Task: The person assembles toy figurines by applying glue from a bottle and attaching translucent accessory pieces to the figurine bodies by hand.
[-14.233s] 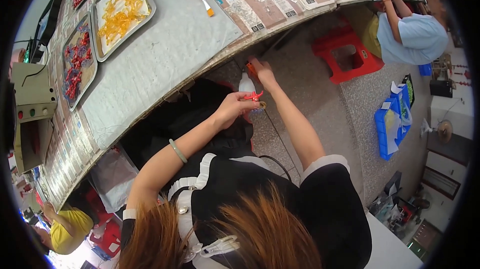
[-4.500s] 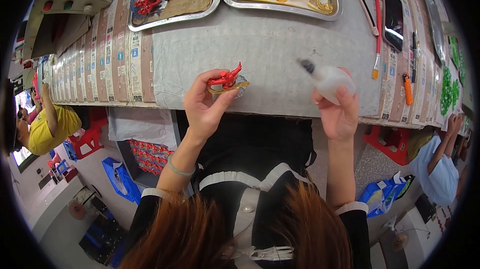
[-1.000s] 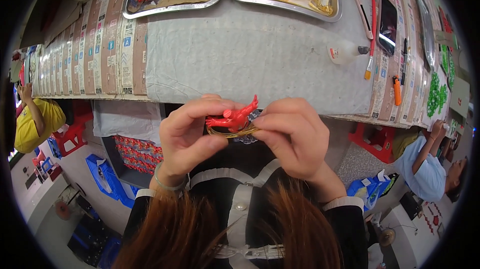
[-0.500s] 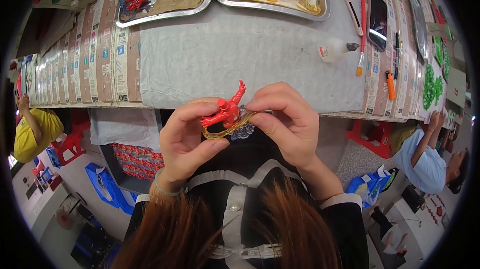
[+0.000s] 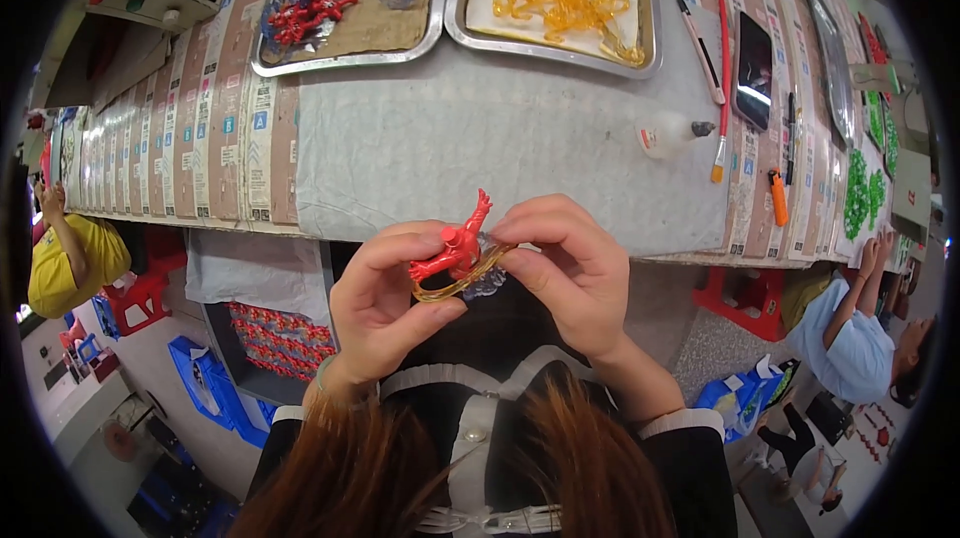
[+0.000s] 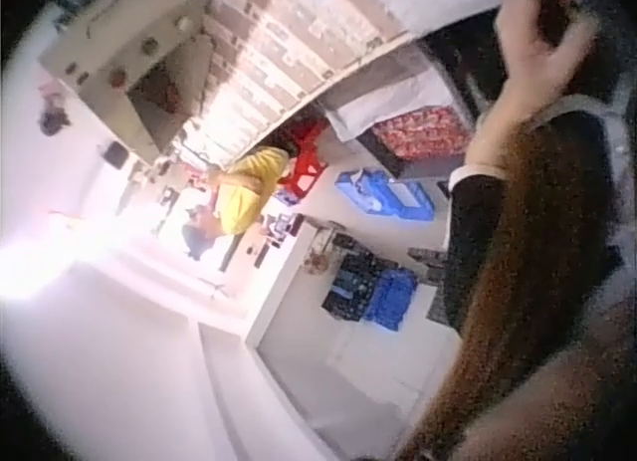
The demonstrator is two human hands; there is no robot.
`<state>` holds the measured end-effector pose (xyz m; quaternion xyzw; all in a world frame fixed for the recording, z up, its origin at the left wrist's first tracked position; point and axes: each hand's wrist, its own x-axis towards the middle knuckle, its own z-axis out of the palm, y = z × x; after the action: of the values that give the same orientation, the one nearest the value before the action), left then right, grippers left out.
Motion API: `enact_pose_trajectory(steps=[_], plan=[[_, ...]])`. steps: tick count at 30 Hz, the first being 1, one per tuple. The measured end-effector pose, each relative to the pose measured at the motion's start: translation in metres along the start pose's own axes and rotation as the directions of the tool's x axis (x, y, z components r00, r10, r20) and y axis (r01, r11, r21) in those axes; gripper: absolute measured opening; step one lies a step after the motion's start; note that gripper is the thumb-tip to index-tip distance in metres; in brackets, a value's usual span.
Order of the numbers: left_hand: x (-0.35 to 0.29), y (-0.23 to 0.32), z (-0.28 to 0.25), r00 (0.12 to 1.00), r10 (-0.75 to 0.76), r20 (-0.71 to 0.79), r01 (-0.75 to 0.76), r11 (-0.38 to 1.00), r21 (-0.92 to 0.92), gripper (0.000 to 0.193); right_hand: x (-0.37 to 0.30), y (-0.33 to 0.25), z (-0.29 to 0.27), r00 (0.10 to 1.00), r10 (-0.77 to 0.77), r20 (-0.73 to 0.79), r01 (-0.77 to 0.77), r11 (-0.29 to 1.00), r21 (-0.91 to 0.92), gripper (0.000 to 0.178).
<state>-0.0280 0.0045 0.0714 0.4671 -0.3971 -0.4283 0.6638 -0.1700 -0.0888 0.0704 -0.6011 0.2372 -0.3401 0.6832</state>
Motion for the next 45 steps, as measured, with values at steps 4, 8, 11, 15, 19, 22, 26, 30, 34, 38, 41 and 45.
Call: enact_pose_trajectory(steps=[4,8,11,15,19,22,26,30,34,38,41,45], plan=[[0.001,0.001,0.002,0.998,0.023,-0.053,-0.020,0.998,0.052,0.040,0.001,0.004,0.004,0.992,0.127,-0.024,-0.122,0.981,0.152,0.014],[0.005,0.003,0.002,0.992,-0.036,-0.121,0.043,0.998,0.056,0.042,0.005,0.008,0.009,0.966,0.256,-0.025,-0.234,0.913,0.334,0.012],[0.009,0.006,0.002,0.992,-0.049,-0.117,0.055,0.997,0.046,0.041,0.006,0.002,0.014,0.950,0.304,-0.069,-0.269,0.912,0.308,0.011],[0.011,-0.001,0.007,0.961,-0.193,-0.199,0.180,0.980,-0.080,0.038,0.009,-0.005,0.015,0.909,0.401,-0.114,-0.383,0.911,0.156,0.010],[0.005,0.005,-0.005,0.940,-0.248,-0.234,0.203,0.958,-0.201,0.036,0.008,0.000,0.033,0.915,0.399,-0.055,-0.382,0.903,0.196,0.014],[0.004,-0.004,-0.012,0.955,-0.202,-0.215,0.141,0.953,-0.267,0.035,0.007,0.007,0.037,0.950,0.313,-0.019,-0.308,0.942,0.133,0.018],[0.009,-0.017,-0.024,0.948,-0.161,-0.275,0.042,0.918,-0.393,0.034,0.010,-0.008,0.049,0.980,0.133,-0.149,-0.165,0.961,-0.224,0.021],[0.016,-0.037,-0.029,0.954,-0.042,-0.297,-0.058,0.946,-0.319,0.033,0.007,-0.038,0.036,0.972,0.129,-0.195,-0.178,0.949,-0.259,0.019],[0.019,-0.044,-0.025,0.983,-0.018,-0.180,-0.029,0.967,-0.254,0.033,0.000,-0.083,0.020,0.948,-0.014,-0.317,-0.114,0.916,-0.384,0.012],[0.017,-0.047,-0.023,0.991,0.035,-0.130,-0.055,0.986,-0.155,0.031,-0.015,-0.118,0.024,0.921,-0.197,-0.335,-0.017,0.841,-0.541,0.012],[0.014,-0.057,-0.024,0.991,0.053,-0.126,-0.069,0.989,-0.128,0.030,-0.029,-0.144,0.022,0.899,-0.287,-0.331,0.021,0.782,-0.623,0.012],[0.008,-0.057,-0.021,0.989,0.112,-0.096,-0.117,0.992,-0.055,0.030,-0.050,-0.174,0.009,0.872,-0.436,-0.223,0.129,0.643,-0.755,0.012]])
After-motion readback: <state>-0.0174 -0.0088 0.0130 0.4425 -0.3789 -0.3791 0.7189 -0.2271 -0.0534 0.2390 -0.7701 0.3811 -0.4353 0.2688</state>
